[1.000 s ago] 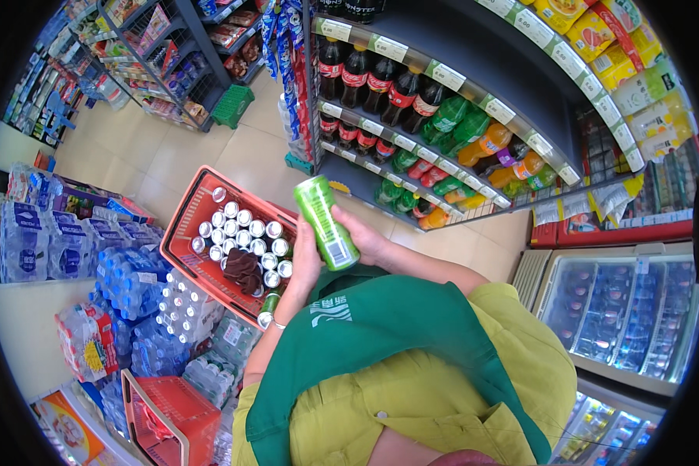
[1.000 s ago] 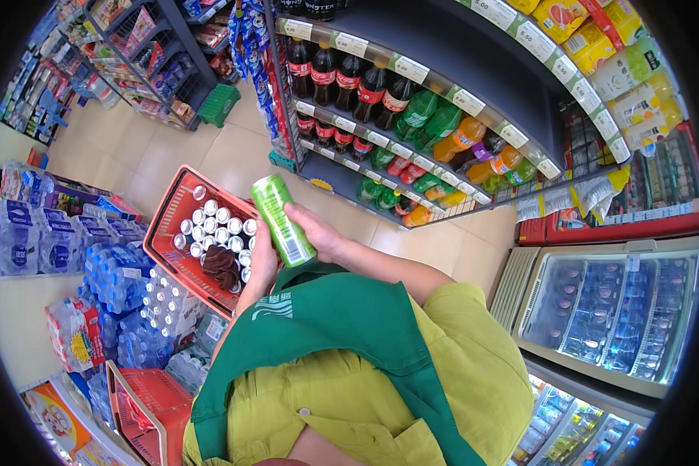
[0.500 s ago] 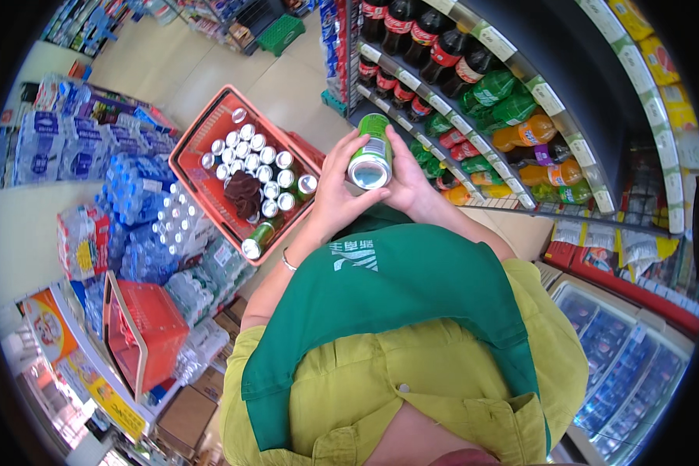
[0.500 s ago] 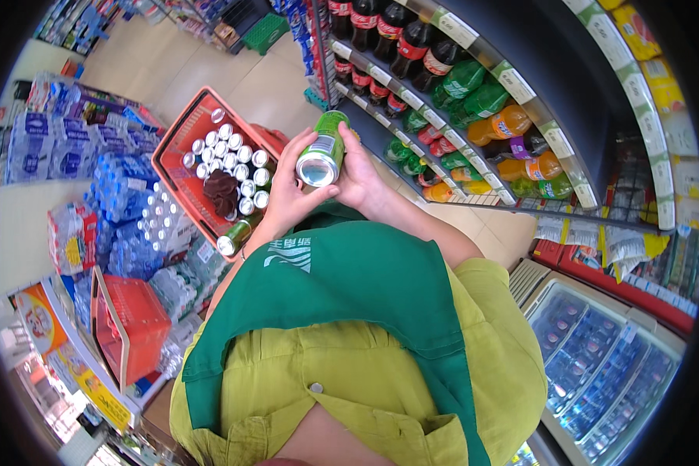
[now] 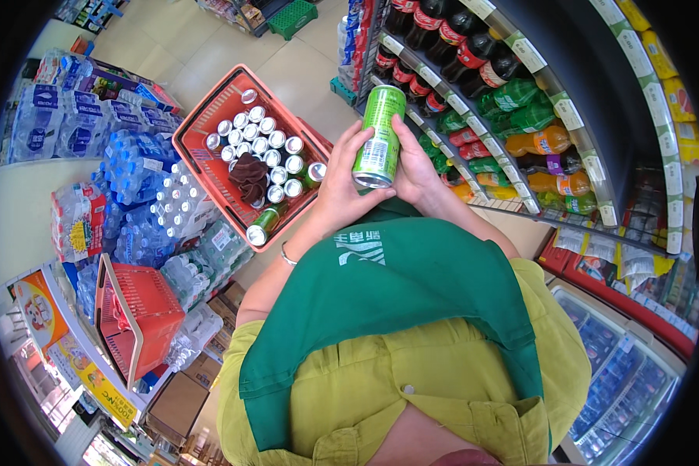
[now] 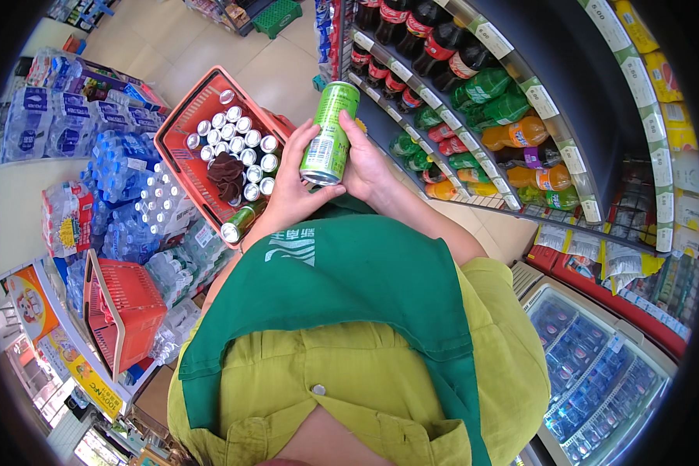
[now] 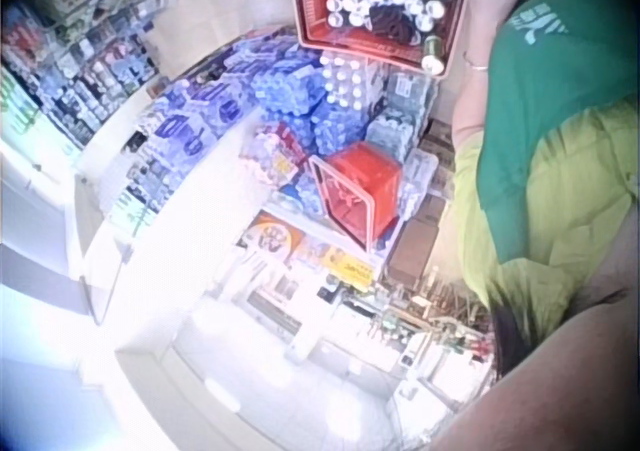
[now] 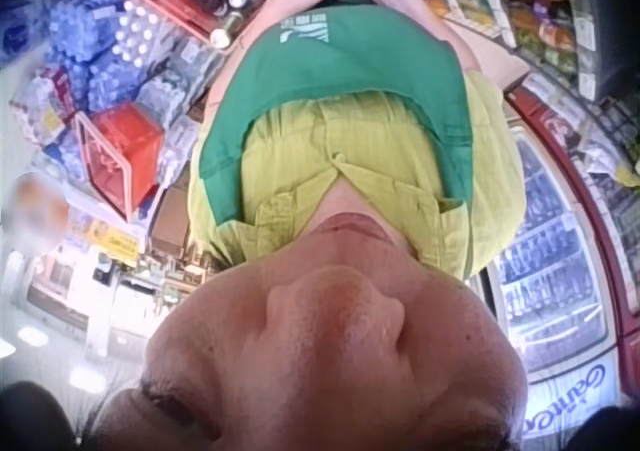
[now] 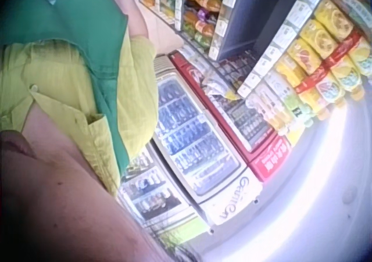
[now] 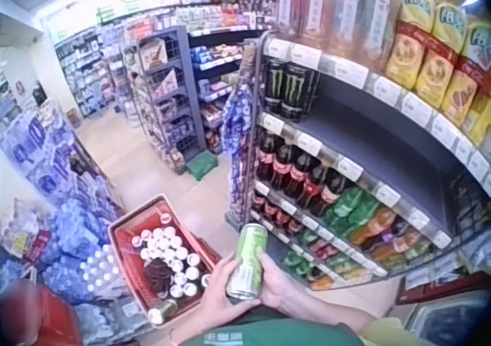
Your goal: The person picks up several cans of drinks from a basket and places them onto a shelf in a store.
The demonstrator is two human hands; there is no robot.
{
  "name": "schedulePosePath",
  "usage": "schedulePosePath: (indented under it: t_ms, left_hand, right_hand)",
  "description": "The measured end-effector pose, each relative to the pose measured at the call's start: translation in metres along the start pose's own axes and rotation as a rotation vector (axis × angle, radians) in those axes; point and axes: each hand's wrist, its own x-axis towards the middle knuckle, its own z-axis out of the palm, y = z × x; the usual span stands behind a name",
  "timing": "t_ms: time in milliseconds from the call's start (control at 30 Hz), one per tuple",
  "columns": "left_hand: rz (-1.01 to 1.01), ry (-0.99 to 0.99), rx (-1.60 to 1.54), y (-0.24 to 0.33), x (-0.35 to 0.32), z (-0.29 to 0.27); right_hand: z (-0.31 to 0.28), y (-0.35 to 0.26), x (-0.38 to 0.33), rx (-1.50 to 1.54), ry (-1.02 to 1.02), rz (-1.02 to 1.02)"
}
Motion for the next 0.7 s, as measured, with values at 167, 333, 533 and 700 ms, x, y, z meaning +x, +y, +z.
schedulePosePath:
  t_ms: [167,333,533,700]
  left_hand:
    - [0.070,0.015,0.037,-0.004,-0.001,-0.018]
    - [0.073,0.052,0.013,-0.012,-0.006,-0.038]
    - [0.130,0.172,0.051,-0.018,-0.012,-0.059]
    - [0.084,0.153,0.018,-0.024,-0.018,-0.067]
  right_hand:
    - [0.013,0.011,0.007,-0.020,-0.024,-0.017]
    - [0.031,0.025,0.016,-0.076,-0.026,-0.067]
    - [0.042,0.041,0.019,0.050,-0.078,0.183]
    - [0.044,0.050,0.026,0.082,-0.008,0.234]
